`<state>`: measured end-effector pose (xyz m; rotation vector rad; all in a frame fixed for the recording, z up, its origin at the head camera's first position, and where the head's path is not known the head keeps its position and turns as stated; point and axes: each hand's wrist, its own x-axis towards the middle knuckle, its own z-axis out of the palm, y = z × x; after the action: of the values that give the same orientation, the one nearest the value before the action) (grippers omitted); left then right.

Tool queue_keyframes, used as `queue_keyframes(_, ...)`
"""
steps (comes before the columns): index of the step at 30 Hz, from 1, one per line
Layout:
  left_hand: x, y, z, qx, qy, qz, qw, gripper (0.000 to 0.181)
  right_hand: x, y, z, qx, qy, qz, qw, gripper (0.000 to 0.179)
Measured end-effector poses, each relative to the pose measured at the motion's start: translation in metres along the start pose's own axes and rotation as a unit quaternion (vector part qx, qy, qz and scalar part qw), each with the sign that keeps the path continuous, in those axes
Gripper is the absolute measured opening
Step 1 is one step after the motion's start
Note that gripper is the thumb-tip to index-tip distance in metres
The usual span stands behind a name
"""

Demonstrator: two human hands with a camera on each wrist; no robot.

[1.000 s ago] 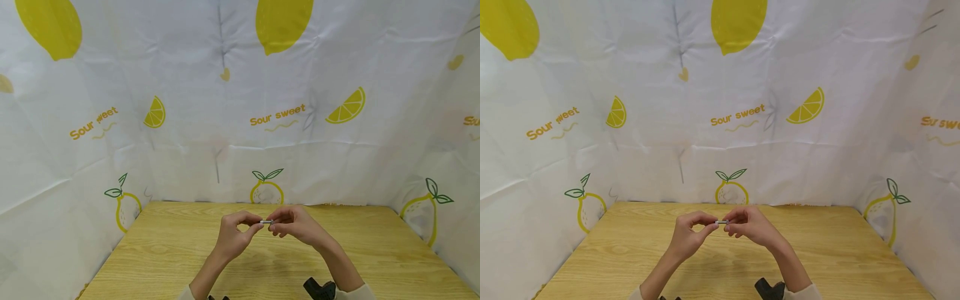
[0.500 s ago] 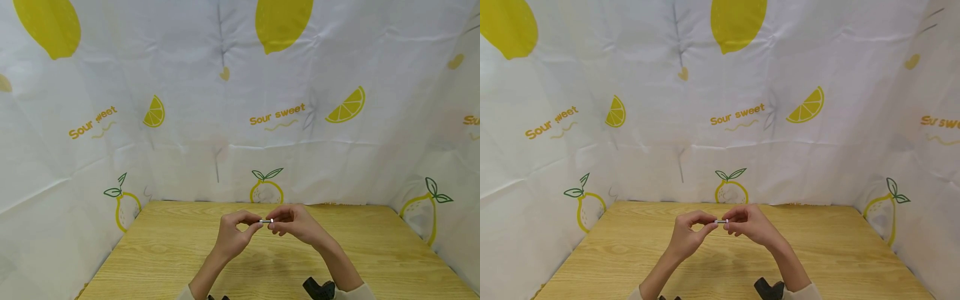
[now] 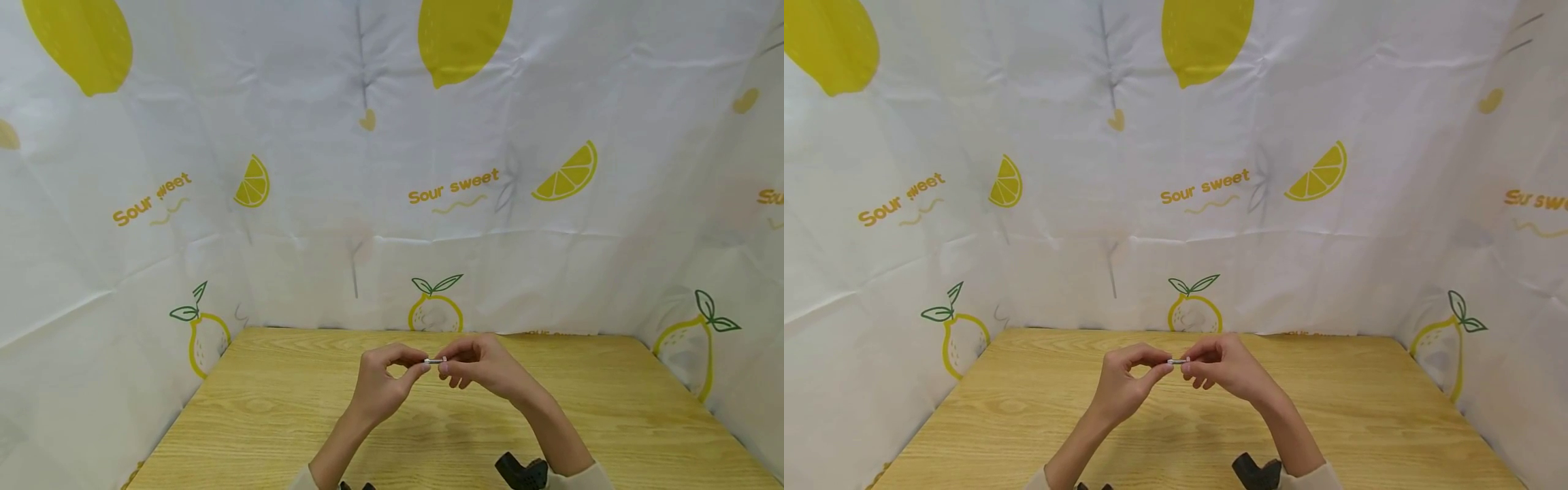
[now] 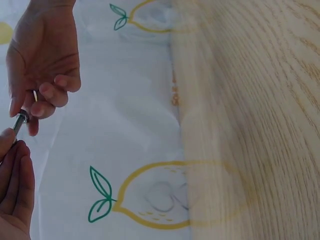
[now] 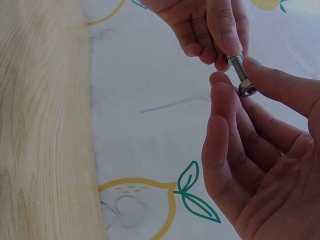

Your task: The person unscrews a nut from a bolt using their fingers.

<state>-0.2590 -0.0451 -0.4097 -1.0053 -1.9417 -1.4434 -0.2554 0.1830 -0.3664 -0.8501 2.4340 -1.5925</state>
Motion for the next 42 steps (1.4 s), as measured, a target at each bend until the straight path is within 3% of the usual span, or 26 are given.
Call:
queue_keyframes(10, -0.0004, 0.0003, 0.0001, 0.006, 0.003, 0.006, 1.0000, 0.005, 0.0011, -0.0028, 0.0006, 0.014, -0.040, 0.026, 0.9988, 0.033)
queue_keyframes(16, 0.0001, 0.0008, -0.0002, 0.009, 0.005, 0.006, 0.9999, 0.006, 0.0015, -0.0023, 0.0024, 0.014, -0.013, 0.016, 0.9997, 0.022)
queue_keyframes(21, 0.0011, 0.0007, -0.0004, 0.015, 0.006, 0.008, 0.9998, 0.005, 0.0019, -0.0011, 0.0026, 0.021, 0.003, 0.002, 0.9998, 0.024)
queue_keyframes(34, 0.0002, 0.0003, 0.0004, 0.017, 0.014, 0.010, 0.9997, 0.006, -0.0002, -0.0018, -0.0007, 0.026, -0.015, 0.017, 0.9994, 0.027)
queue_keyframes(42, -0.0001, -0.0022, 0.0020, 0.020, 0.017, 0.014, 0.9995, 0.007, 0.0009, 0.0011, -0.0006, 0.033, -0.007, -0.004, 0.9994, 0.028)
